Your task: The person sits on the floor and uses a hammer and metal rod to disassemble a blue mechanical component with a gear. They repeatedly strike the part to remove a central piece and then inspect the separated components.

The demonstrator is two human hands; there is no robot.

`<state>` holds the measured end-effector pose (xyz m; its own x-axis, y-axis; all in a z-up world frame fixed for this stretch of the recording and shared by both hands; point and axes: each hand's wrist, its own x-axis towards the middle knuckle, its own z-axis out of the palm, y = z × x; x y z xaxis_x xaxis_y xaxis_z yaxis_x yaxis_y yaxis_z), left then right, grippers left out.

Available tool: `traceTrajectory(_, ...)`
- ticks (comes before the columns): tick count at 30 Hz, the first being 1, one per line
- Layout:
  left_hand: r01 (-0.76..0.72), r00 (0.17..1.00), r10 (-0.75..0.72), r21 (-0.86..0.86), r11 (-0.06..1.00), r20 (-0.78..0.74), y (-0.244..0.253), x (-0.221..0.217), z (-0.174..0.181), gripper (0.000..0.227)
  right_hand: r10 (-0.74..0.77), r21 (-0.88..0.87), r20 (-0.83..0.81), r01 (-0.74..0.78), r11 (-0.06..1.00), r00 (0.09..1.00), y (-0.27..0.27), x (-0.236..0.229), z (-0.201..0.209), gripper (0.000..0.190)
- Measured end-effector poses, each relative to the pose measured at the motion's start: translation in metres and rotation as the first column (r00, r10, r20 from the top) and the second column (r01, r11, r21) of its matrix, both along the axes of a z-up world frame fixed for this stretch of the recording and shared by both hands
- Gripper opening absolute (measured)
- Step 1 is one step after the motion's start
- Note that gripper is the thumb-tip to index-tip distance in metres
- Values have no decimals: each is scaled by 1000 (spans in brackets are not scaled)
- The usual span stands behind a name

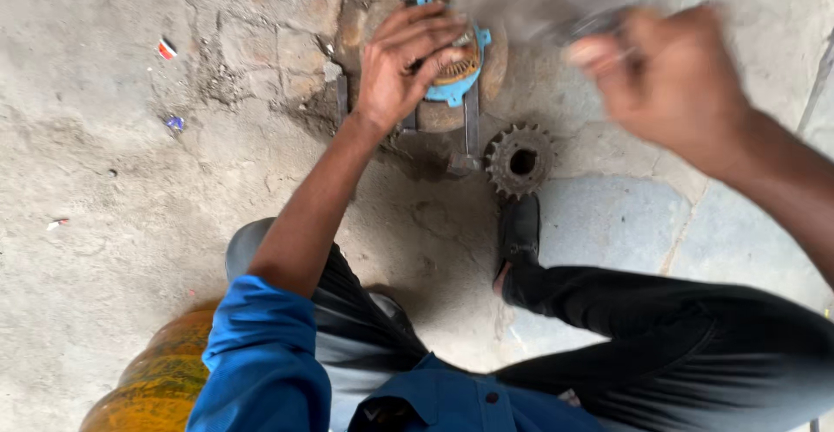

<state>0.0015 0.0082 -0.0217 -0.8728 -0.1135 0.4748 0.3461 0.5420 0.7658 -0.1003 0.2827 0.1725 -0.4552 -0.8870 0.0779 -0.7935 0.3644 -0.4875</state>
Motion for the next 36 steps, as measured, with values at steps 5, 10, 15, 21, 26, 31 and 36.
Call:
traceTrajectory(5, -22, 1000, 23, 13, 1000, -20, -1, -2, 2, 27, 12, 389, -173, 57, 919, 985, -15, -6, -7, 62)
traceTrajectory(10, -34, 999, 34, -16, 999, -34, -4, -8, 3, 27, -60, 254, -105, 85, 964, 993, -28, -9, 34, 58)
traceTrajectory(15, -4, 999, 5, 14, 1000, -41, -4, -3, -6, 25, -30, -85, 105, 39, 996, 994, -9, -2, 0, 67)
traceTrajectory(21, -37, 996, 36, -8, 999, -77, 6, -6, -6, 23, -30, 419, -124, 80, 905, 992, -29, 0, 6, 64)
traceTrajectory(26, -5, 999, 5, 7, 1000, -38, -5, -2, 6, 25, -37, 113, -33, 41, 993, 999, -44, -2, 50, 54)
traceTrajectory(31, -12, 1000, 13, 38, 999, -6, -5, 2, 6, 27, -34, 148, -100, 48, 988, 994, -25, 1, 11, 64)
traceTrajectory(36, 10, 999, -8, 52, 999, -35, 4, -13, 6, 26, -118, 453, -143, 170, 875, 983, 6, -9, -10, 62)
